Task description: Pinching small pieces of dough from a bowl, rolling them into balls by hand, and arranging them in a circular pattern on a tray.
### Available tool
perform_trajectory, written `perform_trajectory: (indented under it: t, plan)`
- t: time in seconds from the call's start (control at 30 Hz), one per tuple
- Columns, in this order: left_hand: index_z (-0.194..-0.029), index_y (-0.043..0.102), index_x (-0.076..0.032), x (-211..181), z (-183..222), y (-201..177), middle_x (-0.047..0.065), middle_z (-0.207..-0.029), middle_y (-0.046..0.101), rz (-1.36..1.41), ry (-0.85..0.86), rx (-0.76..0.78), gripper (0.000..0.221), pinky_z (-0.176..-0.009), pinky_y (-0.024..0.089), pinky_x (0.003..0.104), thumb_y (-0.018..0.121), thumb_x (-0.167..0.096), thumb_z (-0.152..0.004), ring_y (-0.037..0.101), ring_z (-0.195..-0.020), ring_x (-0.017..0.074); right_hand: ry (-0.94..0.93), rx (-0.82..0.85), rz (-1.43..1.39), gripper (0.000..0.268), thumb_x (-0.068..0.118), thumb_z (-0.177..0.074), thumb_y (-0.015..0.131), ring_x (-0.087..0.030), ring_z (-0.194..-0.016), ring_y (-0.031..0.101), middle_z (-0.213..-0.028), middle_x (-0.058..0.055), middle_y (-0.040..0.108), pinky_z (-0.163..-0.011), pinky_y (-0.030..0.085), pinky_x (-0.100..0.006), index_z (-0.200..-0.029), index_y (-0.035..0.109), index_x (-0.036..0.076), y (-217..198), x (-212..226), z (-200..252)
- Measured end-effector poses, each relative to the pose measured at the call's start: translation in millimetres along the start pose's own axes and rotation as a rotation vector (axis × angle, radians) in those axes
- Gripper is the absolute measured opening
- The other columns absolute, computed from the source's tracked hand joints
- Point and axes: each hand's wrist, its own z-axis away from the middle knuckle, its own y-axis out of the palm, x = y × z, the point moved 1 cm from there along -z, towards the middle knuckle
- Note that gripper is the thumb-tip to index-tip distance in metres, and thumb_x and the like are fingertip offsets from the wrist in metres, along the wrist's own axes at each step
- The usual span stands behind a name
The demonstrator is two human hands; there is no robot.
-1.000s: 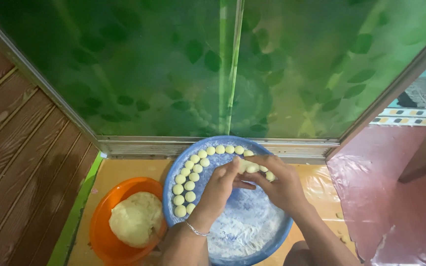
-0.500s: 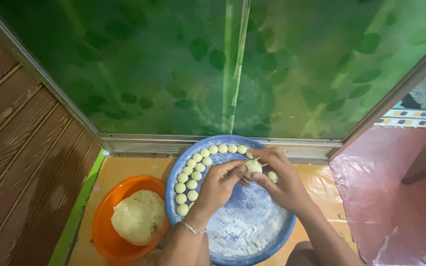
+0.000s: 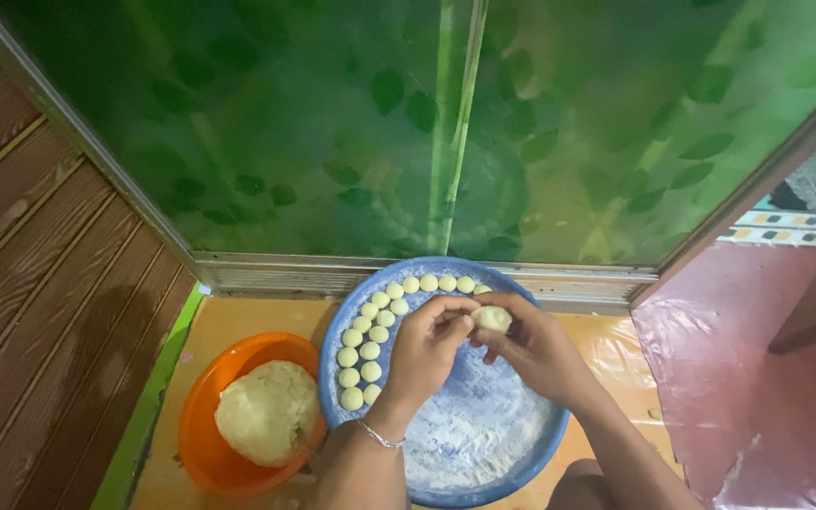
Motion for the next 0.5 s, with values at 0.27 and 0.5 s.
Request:
perform_trajectory:
  t: [0.27,0.5]
  plan:
    - [-0.103,0.074,0.002,7,-3,0,0.016,-0.087,0.074,0.006,0.068,0.014,0.016,-0.074,0.063,0.032,0.074,-0.005,-0.088,0.076,-0.078,0.0187,0.036,-0.009,0.016,0.044,0.001,-0.082,0.079,-0.026,-0.071,0.075,-0.087,-0.022,0.078,-0.07,0.068,-0.043,-0.126,0.071,-0.002,-3,5,4]
    - [-0.093,0.077,-0.006,-18,5,3,0.008,-0.084,0.074,-0.248,0.394,-0.042,0.015,-0.068,0.061,0.028,0.069,0.003,-0.083,0.075,-0.075,0.0191,-0.006,-0.065,-0.204,0.026,0.0,-0.088,0.074,-0.024,-0.071,0.071,-0.082,-0.02,0.071,-0.061,0.067,-0.038,-0.111,0.069,-0.01,-8,-25,-3]
